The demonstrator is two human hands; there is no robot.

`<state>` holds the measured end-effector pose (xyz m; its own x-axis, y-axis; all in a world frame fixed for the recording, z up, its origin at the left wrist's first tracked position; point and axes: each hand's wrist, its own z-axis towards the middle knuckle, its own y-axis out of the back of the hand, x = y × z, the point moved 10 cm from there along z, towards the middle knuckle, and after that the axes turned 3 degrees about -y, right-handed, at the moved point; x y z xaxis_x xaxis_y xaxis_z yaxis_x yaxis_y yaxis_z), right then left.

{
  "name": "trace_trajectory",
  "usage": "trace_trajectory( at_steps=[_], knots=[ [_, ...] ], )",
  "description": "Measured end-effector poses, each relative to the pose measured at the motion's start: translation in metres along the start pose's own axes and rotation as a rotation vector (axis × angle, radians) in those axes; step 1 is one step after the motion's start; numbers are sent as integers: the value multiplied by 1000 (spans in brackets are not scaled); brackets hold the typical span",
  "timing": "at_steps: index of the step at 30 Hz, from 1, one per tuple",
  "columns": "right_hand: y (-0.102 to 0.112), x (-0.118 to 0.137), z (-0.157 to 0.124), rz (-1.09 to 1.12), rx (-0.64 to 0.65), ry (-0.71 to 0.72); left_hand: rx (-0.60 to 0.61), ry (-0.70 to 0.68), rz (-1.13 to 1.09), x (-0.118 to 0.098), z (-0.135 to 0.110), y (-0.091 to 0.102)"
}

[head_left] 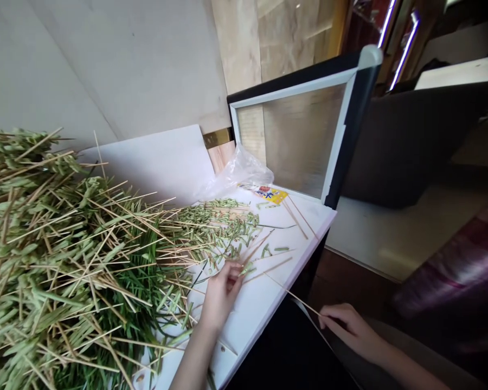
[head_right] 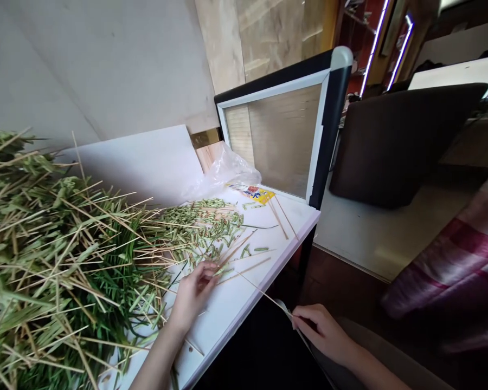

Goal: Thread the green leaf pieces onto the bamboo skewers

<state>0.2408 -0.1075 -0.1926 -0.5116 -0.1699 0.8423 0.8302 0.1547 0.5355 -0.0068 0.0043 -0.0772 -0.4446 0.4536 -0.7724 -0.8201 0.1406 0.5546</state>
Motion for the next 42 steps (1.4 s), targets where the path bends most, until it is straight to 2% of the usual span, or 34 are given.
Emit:
trace_trajectory(
  at_steps=[12, 20, 26, 33, 38, 42],
  knots=[
    [-1, 18, -2, 29, 31, 34, -25, -61, 111, -12, -4, -5],
    [-3, 13, -5, 40, 49, 28, 17, -72, 170, -12, -5, -13],
    [-1, 12, -4, 35, 33, 11, 48, -189, 277, -31, -8, -18],
    [0, 9, -8, 35, 40, -8, 70, -309, 294, -50, -10, -23],
    [-1, 11, -10, 22, 36, 11, 135, -303, 273, -53, -12, -31],
    [-4, 19, -12, 24, 36, 41, 299, -289, 192, -63, -21, -57]
  ],
)
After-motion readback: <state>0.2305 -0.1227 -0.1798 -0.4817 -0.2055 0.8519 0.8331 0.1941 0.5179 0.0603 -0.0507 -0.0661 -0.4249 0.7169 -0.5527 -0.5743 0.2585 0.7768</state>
